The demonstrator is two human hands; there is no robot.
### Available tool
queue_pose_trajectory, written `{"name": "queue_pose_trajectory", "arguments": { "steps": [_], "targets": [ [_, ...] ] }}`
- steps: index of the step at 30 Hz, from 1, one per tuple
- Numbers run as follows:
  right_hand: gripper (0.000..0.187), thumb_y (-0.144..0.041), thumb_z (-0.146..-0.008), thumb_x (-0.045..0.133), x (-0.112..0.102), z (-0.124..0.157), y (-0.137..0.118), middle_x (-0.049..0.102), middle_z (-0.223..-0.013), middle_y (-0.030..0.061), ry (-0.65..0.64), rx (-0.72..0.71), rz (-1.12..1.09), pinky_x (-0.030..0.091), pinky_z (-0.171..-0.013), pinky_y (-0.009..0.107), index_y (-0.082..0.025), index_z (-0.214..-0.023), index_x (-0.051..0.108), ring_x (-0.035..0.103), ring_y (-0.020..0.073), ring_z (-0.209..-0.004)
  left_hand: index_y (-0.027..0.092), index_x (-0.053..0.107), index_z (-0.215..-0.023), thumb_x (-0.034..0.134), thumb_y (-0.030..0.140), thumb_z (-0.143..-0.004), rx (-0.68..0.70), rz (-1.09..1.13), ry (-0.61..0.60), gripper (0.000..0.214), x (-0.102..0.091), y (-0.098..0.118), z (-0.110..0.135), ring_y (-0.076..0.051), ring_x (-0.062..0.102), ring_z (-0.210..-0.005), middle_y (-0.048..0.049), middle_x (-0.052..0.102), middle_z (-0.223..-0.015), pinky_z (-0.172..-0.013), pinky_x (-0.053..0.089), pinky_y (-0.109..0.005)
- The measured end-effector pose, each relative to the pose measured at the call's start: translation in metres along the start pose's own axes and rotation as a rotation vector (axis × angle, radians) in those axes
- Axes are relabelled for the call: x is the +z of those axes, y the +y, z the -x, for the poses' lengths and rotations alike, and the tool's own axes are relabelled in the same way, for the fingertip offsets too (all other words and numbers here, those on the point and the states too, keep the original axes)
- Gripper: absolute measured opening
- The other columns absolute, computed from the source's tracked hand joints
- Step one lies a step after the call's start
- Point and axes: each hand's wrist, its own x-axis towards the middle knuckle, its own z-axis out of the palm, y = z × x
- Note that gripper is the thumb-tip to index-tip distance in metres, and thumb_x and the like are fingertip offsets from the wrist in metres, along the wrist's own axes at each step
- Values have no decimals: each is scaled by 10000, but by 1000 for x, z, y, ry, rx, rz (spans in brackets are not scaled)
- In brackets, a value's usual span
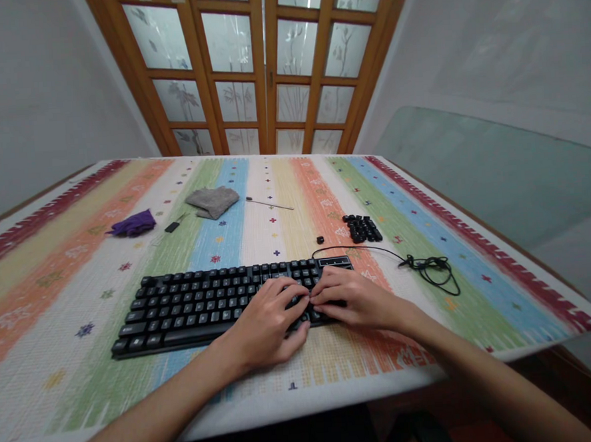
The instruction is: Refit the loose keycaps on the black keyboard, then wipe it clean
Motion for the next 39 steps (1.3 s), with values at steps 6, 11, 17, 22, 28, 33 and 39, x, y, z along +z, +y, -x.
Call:
{"name": "queue_pose_trajectory", "arguments": {
  "steps": [6, 11, 17, 22, 28, 33, 39],
  "targets": [
    [138, -110, -885, 600, -1, -2, 0, 725, -857, 87, 14, 18, 6, 514, -778, 363, -148, -923, 727, 619, 202, -852, 143, 648, -1163, 595, 222, -876, -14, 22, 11, 303, 0, 1, 0, -284, 542, -1124, -129, 660, -1149, -954, 481, -474],
    [130, -105, -878, 605, -1, -2, 0, 720, -860, 74, 32, 5, 33, 500, -801, 365, -164, -909, 716, 621, 197, -848, 137, 657, -1143, 601, 220, -871, -19, 18, 13, 290, 1, 1, 0, -288, 544, -1123, -131, 665, -1158, -953, 480, -478],
    [123, -97, -871, 612, 2, 0, -1, 706, -864, 74, 29, -4, 46, 492, -780, 355, -166, -884, 713, 603, 196, -846, 130, 662, -1135, 595, 219, -877, -18, 11, 36, 281, 1, 0, 1, -289, 539, -1130, -131, 668, -1143, -952, 482, -476],
    [134, -91, -861, 586, 1, 0, -6, 674, -878, 80, -7, 18, 100, 477, -788, 359, -163, -834, 695, 558, 206, -869, 133, 661, -1130, 597, 216, -873, -22, 14, 29, 278, 0, 0, 0, -283, 537, -1126, -128, 667, -1139, -955, 480, -470],
    [51, -186, -837, 654, 1, 1, -11, 567, -1017, 96, -23, 114, 97, 472, -843, 379, -174, -853, 701, 526, 219, -963, 169, 655, -1141, 583, 205, -873, -31, 38, 12, 280, -1, 1, -1, -283, 541, -1127, -119, 667, -1157, -952, 480, -486],
    [145, -311, -881, 675, 3, 3, -7, 567, -1018, 90, -31, 129, 80, 468, -872, 396, -177, -851, 720, 535, 215, -968, 161, 651, -1149, 579, 202, -871, -29, 37, 16, 290, -1, 1, -2, -284, 544, -1125, -125, 669, -1141, -946, 484, -481],
    [134, -271, -912, 631, -15, 2, 11, 630, -1037, 88, 80, 111, 77, 467, -903, 398, -194, -960, 731, 575, 218, -996, 167, 656, -1146, 618, 243, -858, -41, 10, 10, 300, -2, -1, 0, -285, 535, -1128, -116, 667, -1156, -966, 466, -490]
  ]
}}
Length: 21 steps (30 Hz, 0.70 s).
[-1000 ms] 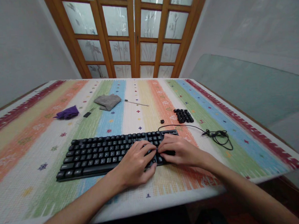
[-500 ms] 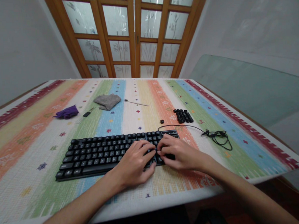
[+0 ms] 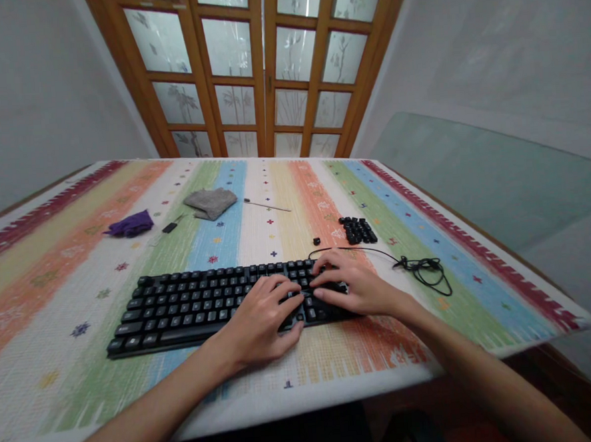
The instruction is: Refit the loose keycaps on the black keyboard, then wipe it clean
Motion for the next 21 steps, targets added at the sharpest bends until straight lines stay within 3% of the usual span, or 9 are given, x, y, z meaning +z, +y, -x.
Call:
{"name": "queue_pose_trajectory", "arguments": {
  "steps": [4, 10, 16, 21],
  "targets": [
    [125, -191, -897, 592, -7, -10, 42, 684, -980, 85, 208, 111, 170, 450, -919, 423, -182, -926, 713, 595, 233, -980, 175, 664, -1112, 626, 251, -861, 3, -7, -30, 265, 0, -1, 1, -287, 533, -1126, -111, 664, -1166, -953, 459, -491],
    [138, -190, -856, 612, 3, -27, 95, 725, -1005, 84, 126, 163, 276, 445, -921, 438, -179, -930, 728, 621, 243, -971, 181, 664, -1102, 626, 247, -864, -9, -7, -45, 250, -2, 0, 1, -286, 539, -1118, -106, 664, -1168, -955, 459, -490],
    [97, -160, -808, 654, 8, -40, 106, 736, -879, 75, 117, 210, 310, 465, -800, 378, -174, -864, 732, 616, 235, -862, 174, 662, -1118, 632, 247, -850, -17, -11, -37, 280, -5, -3, 1, -288, 534, -1147, -119, 650, -1217, -976, 454, -495],
    [40, -216, -825, 676, -5, -42, 81, 719, -818, 39, 204, 196, 249, 451, -753, 339, -196, -824, 710, 597, 200, -799, 180, 658, -1134, 630, 245, -847, -14, -15, -12, 295, -5, -4, 2, -288, 527, -1153, -114, 649, -1218, -974, 459, -499]
  ]
}}
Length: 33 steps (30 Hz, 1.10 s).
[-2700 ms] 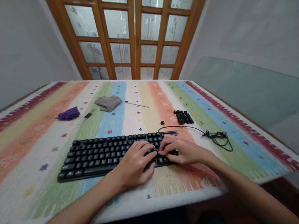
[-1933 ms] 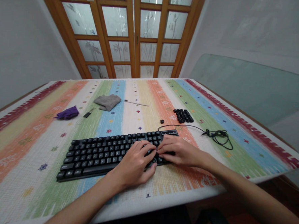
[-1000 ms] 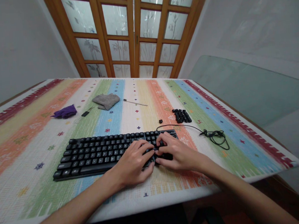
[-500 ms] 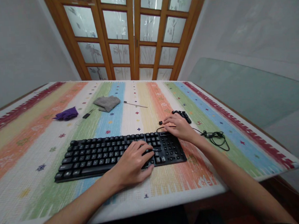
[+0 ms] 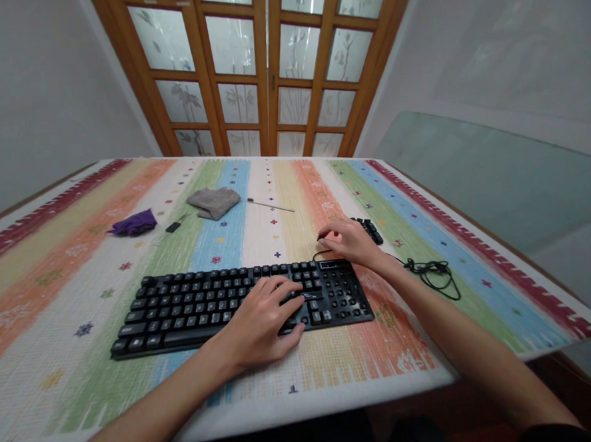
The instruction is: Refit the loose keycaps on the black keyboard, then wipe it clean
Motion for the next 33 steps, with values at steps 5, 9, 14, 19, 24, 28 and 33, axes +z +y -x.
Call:
{"name": "queue_pose_trajectory", "arguments": {
  "steps": [5, 9, 14, 19, 24, 28, 33],
  "targets": [
    [116, -295, -867, 682, -23, 24, -55, 716, -855, 33, -87, -95, -283, 472, -714, 300, -193, -917, 704, 608, 162, -770, 163, 657, -1136, 638, 247, -846, -12, -7, 5, 303, 0, 0, 0, -291, 528, -1152, -120, 648, -1212, -976, 464, -488],
    [83, -236, -865, 686, -20, 50, -90, 710, -859, 45, -182, -211, -419, 482, -774, 343, -192, -935, 689, 603, 183, -828, 172, 657, -1149, 659, 250, -822, -18, 12, 22, 336, 0, 1, 1, -292, 535, -1147, -115, 652, -1195, -974, 469, -489],
    [34, -180, -878, 648, -7, 67, -102, 704, -892, 52, -234, -273, -383, 475, -888, 407, -192, -902, 669, 602, 191, -862, 174, 664, -1122, 661, 244, -817, -21, 16, 24, 313, 2, 1, 1, -292, 537, -1149, -116, 648, -1206, -969, 471, -483],
    [95, -192, -915, 602, -3, 70, -103, 689, -856, 65, -222, -295, -332, 486, -807, 380, -183, -836, 655, 568, 196, -843, 179, 658, -1124, 658, 245, -814, -15, 17, 13, 317, 2, 0, 1, -295, 536, -1151, -114, 646, -1209, -968, 467, -479],
    [127, -190, -936, 578, 1, 72, -102, 677, -850, 66, -202, -339, -314, 481, -784, 373, -167, -834, 650, 542, 195, -837, 179, 653, -1145, 660, 241, -802, -9, 21, -2, 348, 2, 0, 1, -294, 537, -1148, -114, 643, -1216, -969, 466, -481],
    [151, -160, -938, 551, 1, 72, -105, 672, -890, 73, -221, -376, -223, 480, -775, 360, -170, -836, 662, 520, 201, -856, 177, 646, -1154, 656, 243, -801, -2, 22, -6, 359, 3, 0, 1, -296, 530, -1152, -117, 641, -1217, -975, 462, -486],
    [152, -174, -899, 567, -2, 72, -114, 626, -997, 121, -243, -383, -29, 474, -786, 383, -167, -784, 665, 495, 232, -904, 162, 626, -1165, 650, 226, -785, -9, 27, -10, 386, 2, 1, 1, -290, 529, -1140, -118, 642, -1176, -991, 459, -474]
  ]
}}
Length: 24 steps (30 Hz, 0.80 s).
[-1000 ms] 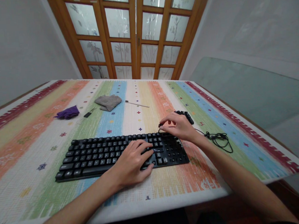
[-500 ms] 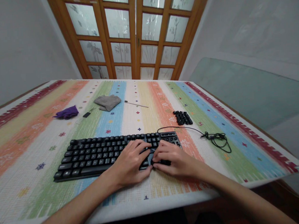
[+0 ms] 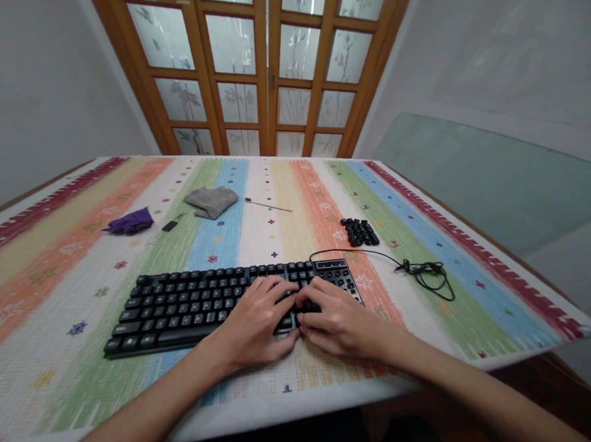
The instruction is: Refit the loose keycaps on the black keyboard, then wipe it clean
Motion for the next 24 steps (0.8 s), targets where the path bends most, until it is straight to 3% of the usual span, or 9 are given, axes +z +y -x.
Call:
{"name": "queue_pose_trajectory", "arguments": {
  "steps": [5, 12, 24],
  "targets": [
    [118, -194, -877, 585, 2, 2, -3, 585, -1024, 118, 22, 3, 34, 465, -820, 397, -176, -790, 664, 478, 235, -925, 179, 594, -1235, 661, 244, -764, -37, -12, -21, 481, 1, 0, 0, -304, 500, -1210, -125, 607, -1269, -1040, 436, -499],
    [72, -176, -875, 600, 9, 7, -1, 584, -1181, 120, 43, 27, 18, 448, -886, 419, -181, -850, 667, 468, 258, -1062, 145, 501, -1371, 678, 381, -758, -83, -149, -12, 680, 8, -5, 1, -360, 327, -1416, -152, 485, -1474, -1169, 288, -561],
    [129, -247, -888, 632, 4, 16, 0, 588, -1225, 113, 126, 35, -112, 442, -975, 456, -195, -971, 717, 462, 255, -1143, 159, 377, -1488, 567, 600, -848, -112, -260, -151, 800, 13, -13, 1, -346, 282, -1463, -140, 373, -1571, -1192, 227, -562]
  ]
}}
